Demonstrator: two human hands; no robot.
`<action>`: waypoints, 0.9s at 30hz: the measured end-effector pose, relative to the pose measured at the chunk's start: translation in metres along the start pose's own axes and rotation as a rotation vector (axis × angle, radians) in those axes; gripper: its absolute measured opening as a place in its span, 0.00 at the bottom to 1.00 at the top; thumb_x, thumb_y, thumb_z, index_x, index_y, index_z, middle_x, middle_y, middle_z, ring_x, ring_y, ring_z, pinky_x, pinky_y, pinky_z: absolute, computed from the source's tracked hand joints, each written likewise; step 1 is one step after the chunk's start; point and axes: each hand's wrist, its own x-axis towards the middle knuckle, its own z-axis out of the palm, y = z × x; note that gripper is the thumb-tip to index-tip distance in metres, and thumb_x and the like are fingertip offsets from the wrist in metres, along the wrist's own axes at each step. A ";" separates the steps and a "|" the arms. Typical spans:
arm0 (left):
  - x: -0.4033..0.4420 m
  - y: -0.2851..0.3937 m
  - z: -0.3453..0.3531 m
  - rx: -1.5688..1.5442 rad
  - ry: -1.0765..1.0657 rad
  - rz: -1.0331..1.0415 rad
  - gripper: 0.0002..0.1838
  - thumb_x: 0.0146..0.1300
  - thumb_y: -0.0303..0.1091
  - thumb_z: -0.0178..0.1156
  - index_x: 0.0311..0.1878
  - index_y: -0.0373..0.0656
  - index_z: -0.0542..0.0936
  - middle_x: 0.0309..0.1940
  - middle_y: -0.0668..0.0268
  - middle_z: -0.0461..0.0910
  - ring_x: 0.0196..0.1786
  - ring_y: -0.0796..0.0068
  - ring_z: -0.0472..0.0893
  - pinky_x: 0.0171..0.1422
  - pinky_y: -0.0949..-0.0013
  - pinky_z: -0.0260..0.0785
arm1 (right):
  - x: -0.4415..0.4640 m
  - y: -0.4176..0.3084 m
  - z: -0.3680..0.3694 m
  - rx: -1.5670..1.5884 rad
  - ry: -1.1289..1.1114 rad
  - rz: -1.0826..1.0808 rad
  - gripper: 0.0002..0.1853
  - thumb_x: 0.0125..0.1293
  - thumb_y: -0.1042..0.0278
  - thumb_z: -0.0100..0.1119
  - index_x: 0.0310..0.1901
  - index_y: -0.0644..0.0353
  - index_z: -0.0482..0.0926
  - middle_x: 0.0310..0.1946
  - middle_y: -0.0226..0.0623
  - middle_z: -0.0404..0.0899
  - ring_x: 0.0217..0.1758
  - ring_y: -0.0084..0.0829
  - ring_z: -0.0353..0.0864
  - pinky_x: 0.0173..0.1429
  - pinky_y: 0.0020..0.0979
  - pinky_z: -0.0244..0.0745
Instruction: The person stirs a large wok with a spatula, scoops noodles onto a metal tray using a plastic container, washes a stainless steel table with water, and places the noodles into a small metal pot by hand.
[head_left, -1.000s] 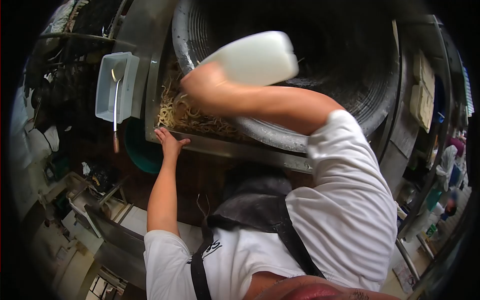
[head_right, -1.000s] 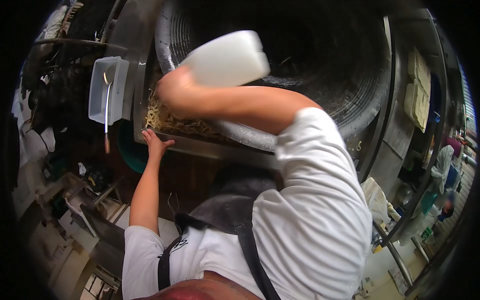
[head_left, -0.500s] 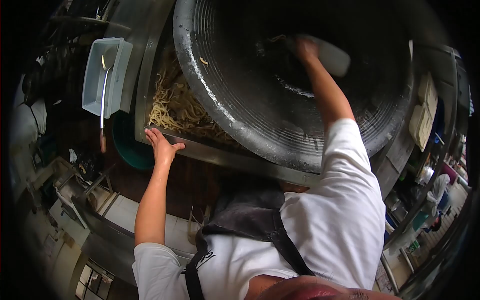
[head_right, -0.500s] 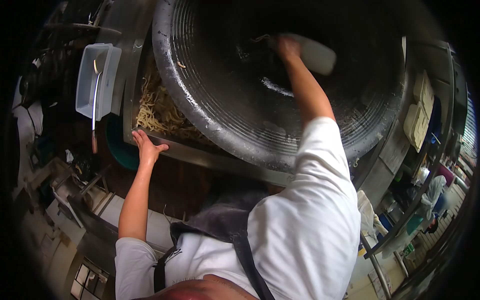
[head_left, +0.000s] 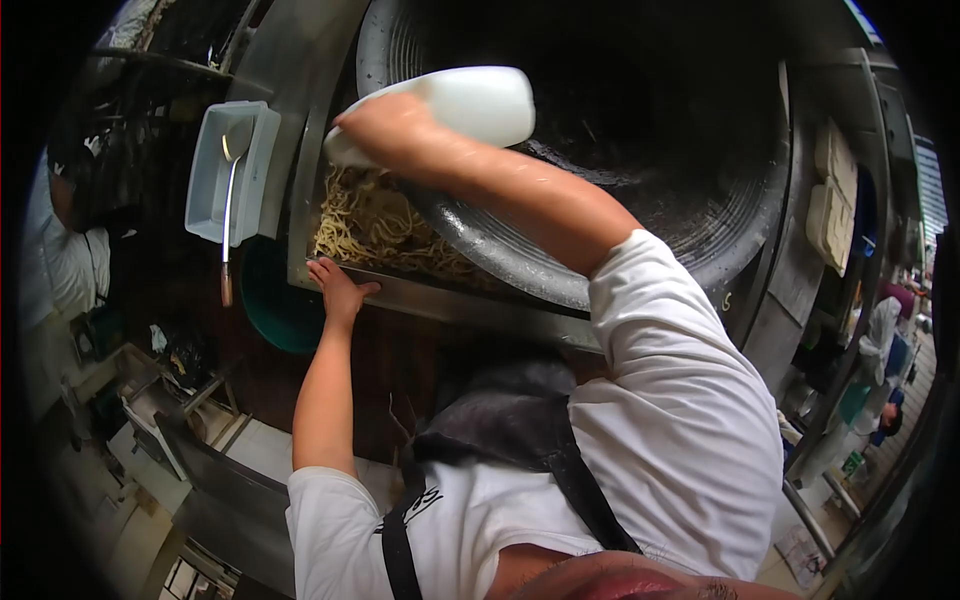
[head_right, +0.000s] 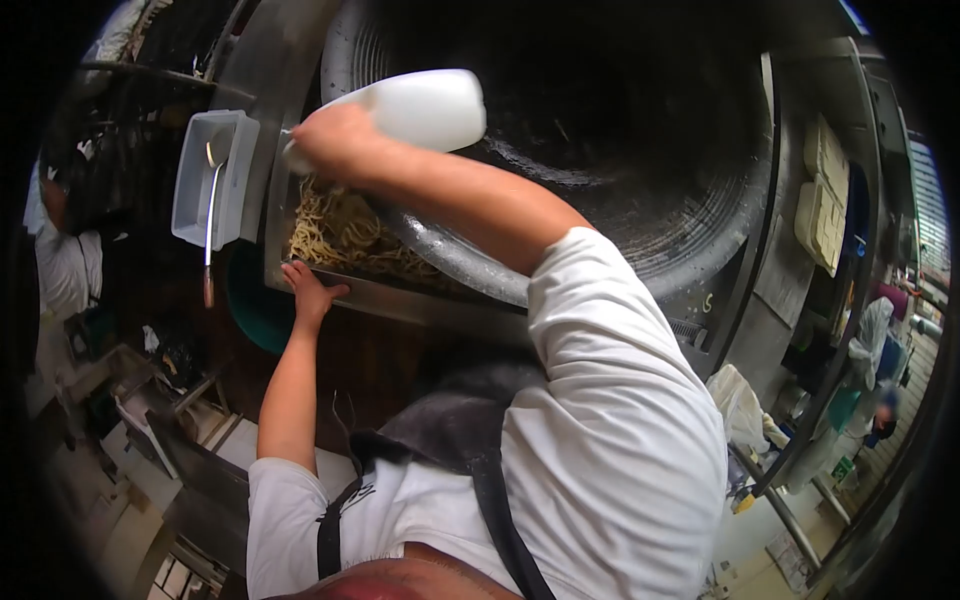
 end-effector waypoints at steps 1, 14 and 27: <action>0.005 -0.002 0.004 0.050 0.003 -0.019 0.76 0.38 0.51 0.83 0.76 0.25 0.38 0.78 0.34 0.34 0.81 0.36 0.33 0.84 0.49 0.37 | -0.004 -0.034 -0.011 -0.016 0.029 -0.055 0.11 0.56 0.65 0.67 0.42 0.54 0.88 0.39 0.39 0.87 0.44 0.40 0.88 0.45 0.42 0.83; -0.005 0.002 -0.001 0.053 0.007 -0.015 0.75 0.39 0.52 0.82 0.78 0.30 0.38 0.79 0.39 0.31 0.82 0.42 0.34 0.84 0.53 0.41 | -0.058 -0.038 -0.060 -0.300 -0.284 0.002 0.06 0.57 0.64 0.66 0.36 0.52 0.87 0.34 0.33 0.87 0.40 0.35 0.88 0.40 0.36 0.83; -0.003 -0.003 0.007 0.004 0.060 0.009 0.74 0.38 0.47 0.83 0.78 0.30 0.41 0.79 0.38 0.30 0.82 0.44 0.34 0.84 0.55 0.38 | -0.200 0.444 0.119 -0.574 -0.180 0.706 0.16 0.70 0.58 0.49 0.50 0.49 0.85 0.48 0.48 0.85 0.52 0.46 0.85 0.51 0.46 0.81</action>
